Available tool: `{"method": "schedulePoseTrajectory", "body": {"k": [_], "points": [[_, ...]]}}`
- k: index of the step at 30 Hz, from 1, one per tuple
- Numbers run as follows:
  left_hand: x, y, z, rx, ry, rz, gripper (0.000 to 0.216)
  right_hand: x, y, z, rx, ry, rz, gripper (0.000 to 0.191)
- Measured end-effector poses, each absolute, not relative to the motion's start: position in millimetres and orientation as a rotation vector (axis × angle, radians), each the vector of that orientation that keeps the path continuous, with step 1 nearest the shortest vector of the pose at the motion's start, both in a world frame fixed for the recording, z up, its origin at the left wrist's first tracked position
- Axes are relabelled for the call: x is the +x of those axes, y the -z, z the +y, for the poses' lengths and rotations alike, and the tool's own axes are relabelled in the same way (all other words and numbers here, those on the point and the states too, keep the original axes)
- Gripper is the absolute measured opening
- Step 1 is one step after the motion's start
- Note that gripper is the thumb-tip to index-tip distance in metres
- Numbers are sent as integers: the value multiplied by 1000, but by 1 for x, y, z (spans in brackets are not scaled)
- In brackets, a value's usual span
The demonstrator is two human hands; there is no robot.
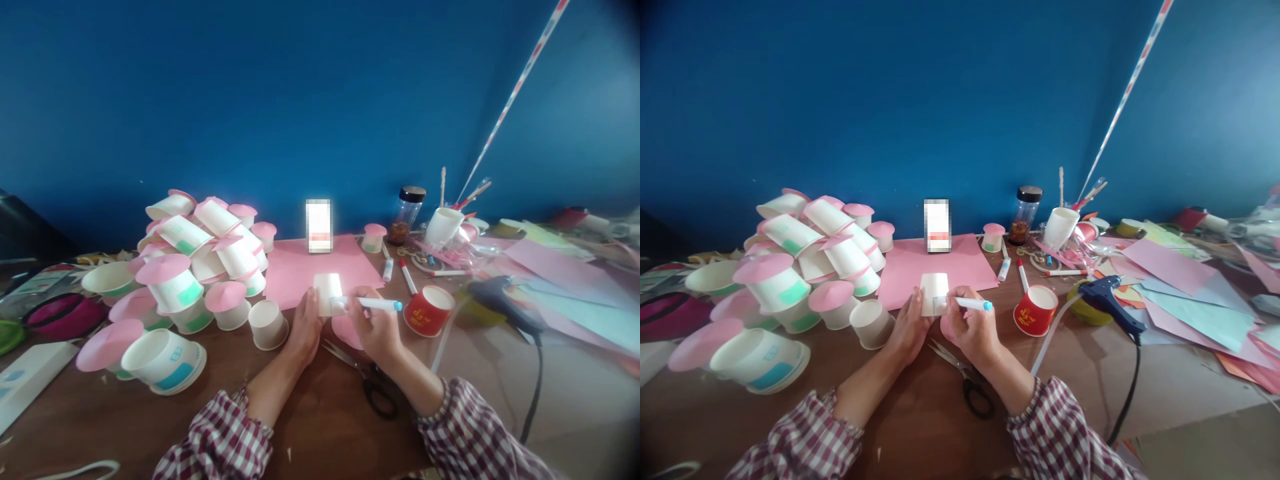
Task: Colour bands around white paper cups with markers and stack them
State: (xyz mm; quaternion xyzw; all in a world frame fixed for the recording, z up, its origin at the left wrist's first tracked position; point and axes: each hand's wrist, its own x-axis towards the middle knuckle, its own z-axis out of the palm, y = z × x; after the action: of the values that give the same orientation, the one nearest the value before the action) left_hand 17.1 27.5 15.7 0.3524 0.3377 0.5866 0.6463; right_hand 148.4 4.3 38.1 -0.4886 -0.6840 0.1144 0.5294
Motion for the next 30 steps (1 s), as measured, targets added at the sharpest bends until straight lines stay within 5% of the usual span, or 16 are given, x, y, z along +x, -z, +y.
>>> {"method": "schedulePoseTrajectory", "body": {"k": [30], "points": [[18,-35,22,670,-1226,602,41,154,-49,4,-1142,-281,-1533,11]]}}
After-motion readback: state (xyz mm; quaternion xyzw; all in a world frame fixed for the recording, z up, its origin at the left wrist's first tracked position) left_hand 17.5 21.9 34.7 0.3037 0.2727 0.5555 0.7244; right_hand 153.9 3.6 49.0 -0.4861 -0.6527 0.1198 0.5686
